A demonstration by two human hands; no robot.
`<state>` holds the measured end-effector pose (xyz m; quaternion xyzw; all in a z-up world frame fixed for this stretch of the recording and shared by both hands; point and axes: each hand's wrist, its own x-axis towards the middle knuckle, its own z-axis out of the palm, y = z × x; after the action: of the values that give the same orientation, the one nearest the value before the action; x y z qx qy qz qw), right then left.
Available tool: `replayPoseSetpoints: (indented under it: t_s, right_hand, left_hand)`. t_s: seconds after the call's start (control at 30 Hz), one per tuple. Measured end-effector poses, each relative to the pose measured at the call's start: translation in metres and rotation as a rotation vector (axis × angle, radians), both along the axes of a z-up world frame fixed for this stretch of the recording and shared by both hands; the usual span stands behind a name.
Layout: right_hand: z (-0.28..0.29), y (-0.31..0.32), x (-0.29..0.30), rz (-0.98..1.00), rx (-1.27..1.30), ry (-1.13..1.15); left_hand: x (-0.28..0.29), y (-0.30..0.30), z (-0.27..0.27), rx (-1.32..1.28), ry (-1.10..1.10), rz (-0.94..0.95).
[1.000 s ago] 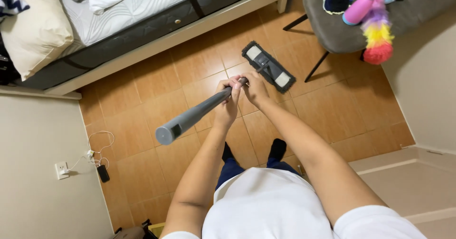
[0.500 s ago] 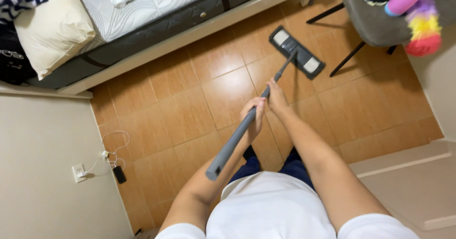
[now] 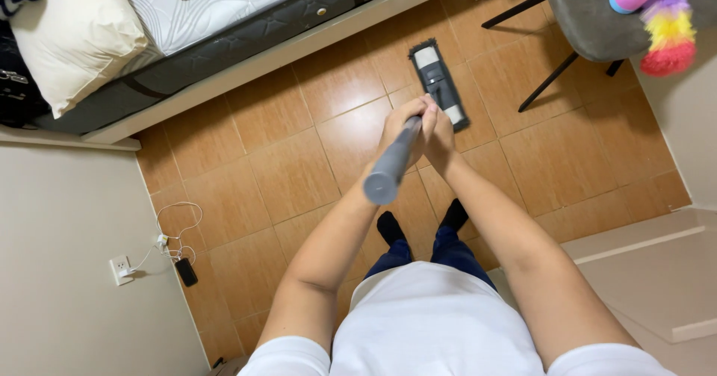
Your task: The person mops the tiled floor of a bedroom using a flat mop and a pink spray bottle. They spray the floor and mop around the bed, a chair, and a small wooden cabinet, moving the mop back and forth to clean the surface.
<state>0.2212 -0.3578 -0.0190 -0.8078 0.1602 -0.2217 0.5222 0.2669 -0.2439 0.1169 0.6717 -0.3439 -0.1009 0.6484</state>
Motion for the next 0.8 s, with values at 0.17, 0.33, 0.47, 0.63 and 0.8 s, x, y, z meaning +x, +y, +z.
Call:
replayPoseSetpoints:
  t_s: [0.17, 0.33, 0.47, 0.63, 0.8]
  right_hand:
    - [-0.026, -0.021, 0.001, -0.012, 0.999, -0.375]
    - [-0.047, -0.063, 0.004, -0.253, 1.044, -0.83]
    - [-0.11, -0.153, -0.014, -0.009, 0.139, -0.48]
    - [-0.043, -0.204, -0.026, 0.153, 0.997, -0.311]
    - [0.022, -0.249, -0.021, -0.004, -0.12, 0.245]
  left_hand:
    - [-0.016, -0.041, 0.014, 0.03, -0.081, -0.055]
    - [-0.04, -0.103, 0.044, 0.053, 0.111, -0.063]
    - [-0.048, -0.152, 0.024, -0.153, 0.202, -0.062]
    - [-0.024, -0.208, 0.009, -0.169, -0.046, -0.193]
    - [-0.018, -0.28, 0.02, -0.043, 0.16, 0.112]
